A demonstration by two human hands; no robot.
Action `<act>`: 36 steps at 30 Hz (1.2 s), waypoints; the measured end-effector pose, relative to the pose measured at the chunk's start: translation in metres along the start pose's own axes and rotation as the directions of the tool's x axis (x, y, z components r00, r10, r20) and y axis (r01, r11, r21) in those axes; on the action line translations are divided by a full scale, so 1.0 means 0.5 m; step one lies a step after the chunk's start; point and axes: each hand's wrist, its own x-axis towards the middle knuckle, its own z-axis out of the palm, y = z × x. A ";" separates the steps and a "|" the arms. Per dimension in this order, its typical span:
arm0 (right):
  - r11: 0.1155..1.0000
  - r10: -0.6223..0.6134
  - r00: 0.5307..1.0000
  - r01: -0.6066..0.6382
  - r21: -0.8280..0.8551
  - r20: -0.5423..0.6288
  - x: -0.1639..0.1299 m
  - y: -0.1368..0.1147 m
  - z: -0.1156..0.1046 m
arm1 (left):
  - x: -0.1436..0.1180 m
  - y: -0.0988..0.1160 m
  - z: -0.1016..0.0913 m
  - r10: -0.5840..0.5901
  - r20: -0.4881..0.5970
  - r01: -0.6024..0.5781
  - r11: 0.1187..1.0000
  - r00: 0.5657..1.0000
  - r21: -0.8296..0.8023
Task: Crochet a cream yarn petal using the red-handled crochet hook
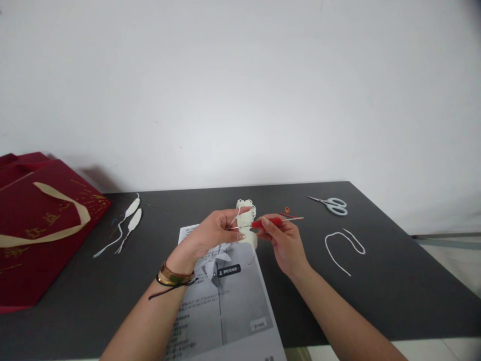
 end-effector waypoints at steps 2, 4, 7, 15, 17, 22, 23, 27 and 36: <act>1.000 0.009 1.000 -0.009 0.011 -0.002 0.000 0.001 0.000 | -0.001 0.001 0.001 -0.007 -0.002 0.007 1.000 1.000 -0.016; 0.998 0.050 0.999 -0.051 0.041 0.012 0.000 0.002 0.000 | -0.001 0.001 0.001 -0.021 0.002 0.021 1.000 1.000 -0.016; 0.992 0.099 0.995 -0.101 0.079 0.033 0.000 0.003 0.002 | -0.001 -0.001 -0.001 -0.020 0.005 0.020 1.000 1.000 -0.005; 0.989 0.120 0.992 -0.123 0.082 0.042 0.001 -0.001 0.005 | 0.003 -0.007 -0.007 -0.011 -0.002 0.011 0.999 1.000 0.048; 0.992 0.109 0.993 -0.111 0.065 0.034 0.000 -0.002 0.005 | 0.005 -0.008 -0.007 -0.007 -0.031 0.009 0.998 1.000 0.064; 0.989 0.134 0.990 -0.136 0.052 0.039 0.000 -0.001 0.007 | 0.010 -0.010 -0.003 0.008 -0.070 -0.004 0.998 0.998 0.061; 0.987 0.150 0.988 -0.153 0.054 0.045 0.000 0.000 0.008 | 0.011 -0.010 -0.003 0.010 -0.067 -0.006 0.998 0.998 0.058; 0.978 0.199 0.979 -0.201 0.048 0.050 0.000 0.002 0.009 | 0.010 -0.009 -0.002 0.026 -0.038 -0.024 0.998 0.999 0.055; 0.965 0.261 0.961 -0.263 0.004 0.094 0.001 0.007 0.003 | 0.008 -0.009 0.007 0.029 -0.033 -0.028 0.999 0.999 0.043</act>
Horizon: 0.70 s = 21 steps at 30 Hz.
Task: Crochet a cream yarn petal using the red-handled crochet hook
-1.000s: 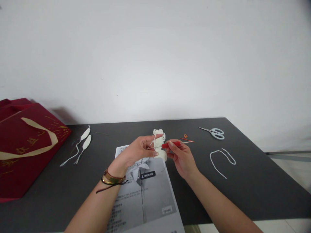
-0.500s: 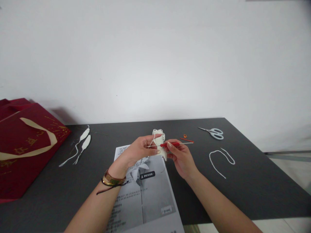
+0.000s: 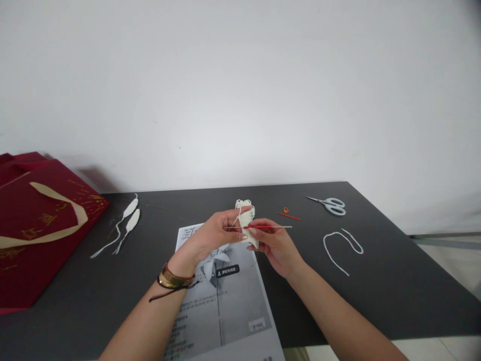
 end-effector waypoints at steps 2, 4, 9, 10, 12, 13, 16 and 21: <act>0.999 -0.038 0.999 0.038 -0.019 -0.001 0.002 0.001 0.000 | 0.000 -0.002 0.000 -0.006 0.025 0.007 1.000 1.000 -0.013; 0.995 -0.084 0.996 0.084 -0.048 0.001 0.003 0.002 -0.001 | 0.000 -0.004 -0.003 -0.021 0.037 0.022 0.999 0.999 -0.026; 0.956 -0.222 0.975 0.220 -0.196 0.012 0.000 -0.001 0.001 | -0.001 -0.003 -0.012 -0.069 0.032 0.070 0.997 0.997 -0.036; 0.947 -0.240 0.971 0.237 -0.217 0.012 0.000 -0.001 0.002 | -0.001 -0.002 -0.013 -0.074 0.031 0.075 0.996 0.997 -0.036; 0.939 -0.259 0.966 0.253 -0.233 0.006 0.000 -0.002 0.002 | -0.001 -0.002 -0.014 -0.065 0.029 0.067 0.997 0.997 -0.048; 0.939 -0.264 0.964 0.257 -0.231 -0.001 0.001 -0.002 0.002 | 0.000 -0.003 -0.013 -0.055 0.028 0.056 0.997 0.998 -0.057; 0.943 -0.270 0.962 0.259 -0.209 -0.026 0.003 0.000 0.000 | 0.004 -0.004 -0.009 -0.042 0.000 0.042 0.997 0.999 -0.069; 0.935 -0.303 0.952 0.287 -0.207 -0.050 0.002 0.002 -0.002 | 0.006 -0.002 0.002 -0.039 -0.054 0.036 0.998 0.998 -0.043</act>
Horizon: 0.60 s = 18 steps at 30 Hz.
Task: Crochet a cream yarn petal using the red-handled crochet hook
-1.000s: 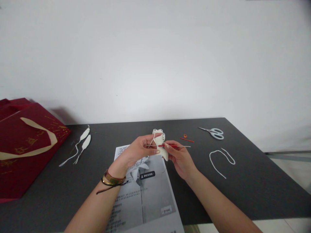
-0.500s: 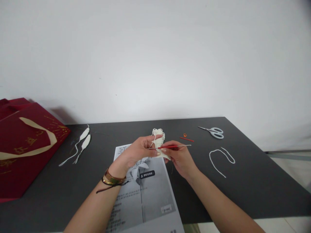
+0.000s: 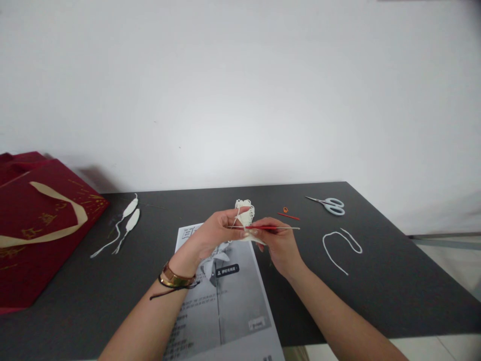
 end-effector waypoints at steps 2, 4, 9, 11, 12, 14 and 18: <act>1.000 -0.004 1.000 0.004 0.000 -0.002 -0.001 -0.001 0.000 | -0.001 0.002 0.001 0.002 0.011 -0.002 1.000 1.000 -0.010; 1.000 0.015 1.000 -0.015 0.025 0.000 -0.001 -0.002 0.000 | -0.004 0.005 -0.001 0.005 0.032 -0.005 1.000 0.999 -0.030; 0.993 0.051 0.999 -0.053 0.103 0.018 0.002 -0.001 0.001 | -0.010 0.012 -0.009 0.006 0.058 -0.005 1.000 0.998 -0.010; 0.992 0.054 0.998 -0.056 0.110 0.021 0.003 -0.001 0.002 | -0.011 0.015 -0.010 0.005 0.073 -0.003 1.000 0.997 -0.023; 0.992 0.056 0.998 -0.058 0.110 0.021 0.003 -0.001 0.002 | -0.012 0.016 -0.010 0.003 0.080 0.000 0.999 0.997 -0.032; 0.992 0.060 0.998 -0.062 0.110 0.018 0.002 -0.002 0.002 | -0.012 0.019 -0.011 -0.001 0.086 0.004 0.999 0.996 -0.035; 0.992 0.062 0.998 -0.064 0.106 0.016 0.002 -0.004 0.001 | -0.013 0.022 -0.017 0.000 0.096 0.001 1.000 0.995 -0.013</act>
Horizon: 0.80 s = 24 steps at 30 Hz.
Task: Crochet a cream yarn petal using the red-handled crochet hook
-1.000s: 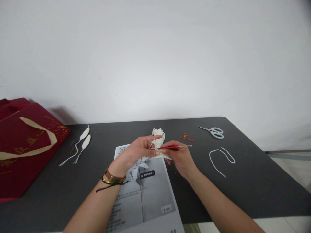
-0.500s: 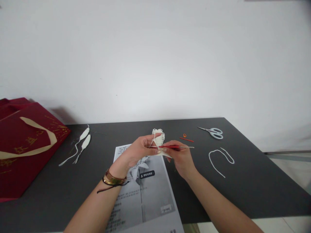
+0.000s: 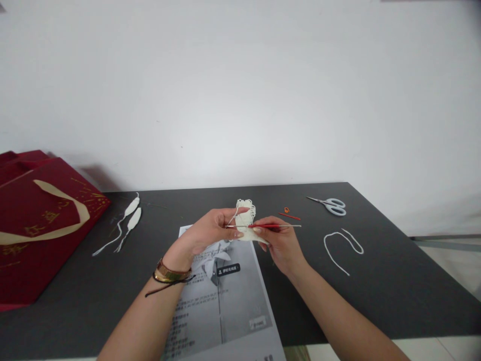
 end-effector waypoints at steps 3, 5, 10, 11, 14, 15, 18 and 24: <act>1.000 0.008 1.000 -0.008 0.001 -0.005 0.000 -0.001 -0.001 | -0.002 0.002 -0.005 -0.008 0.016 0.009 1.000 1.000 -0.006; 1.000 0.017 1.000 -0.017 0.008 -0.008 0.000 -0.002 0.000 | -0.003 0.002 -0.007 -0.028 0.013 0.028 1.000 1.000 -0.002; 0.999 0.028 1.000 -0.028 0.031 -0.005 0.000 -0.001 0.001 | -0.006 0.002 -0.010 -0.052 0.031 0.052 0.998 0.998 0.022; 0.999 0.031 1.000 -0.030 0.033 -0.003 -0.001 0.000 0.001 | -0.007 0.002 -0.011 -0.052 0.037 0.051 0.998 0.998 0.028; 0.999 0.031 1.000 -0.031 0.040 0.001 -0.001 0.000 0.000 | -0.006 0.001 -0.014 -0.046 0.050 0.045 0.999 0.998 0.031; 0.999 0.029 1.000 -0.029 0.042 -0.002 -0.001 0.000 0.000 | -0.005 0.001 -0.014 -0.042 0.050 0.041 0.999 0.998 0.025; 0.999 0.017 1.000 -0.016 0.044 -0.020 0.000 -0.001 0.000 | -0.002 -0.001 -0.013 -0.020 0.038 0.020 1.000 0.999 0.016; 0.999 -0.012 0.999 0.015 0.052 -0.047 0.001 -0.001 0.005 | -0.004 -0.004 -0.005 -0.022 0.056 0.021 1.000 0.998 0.014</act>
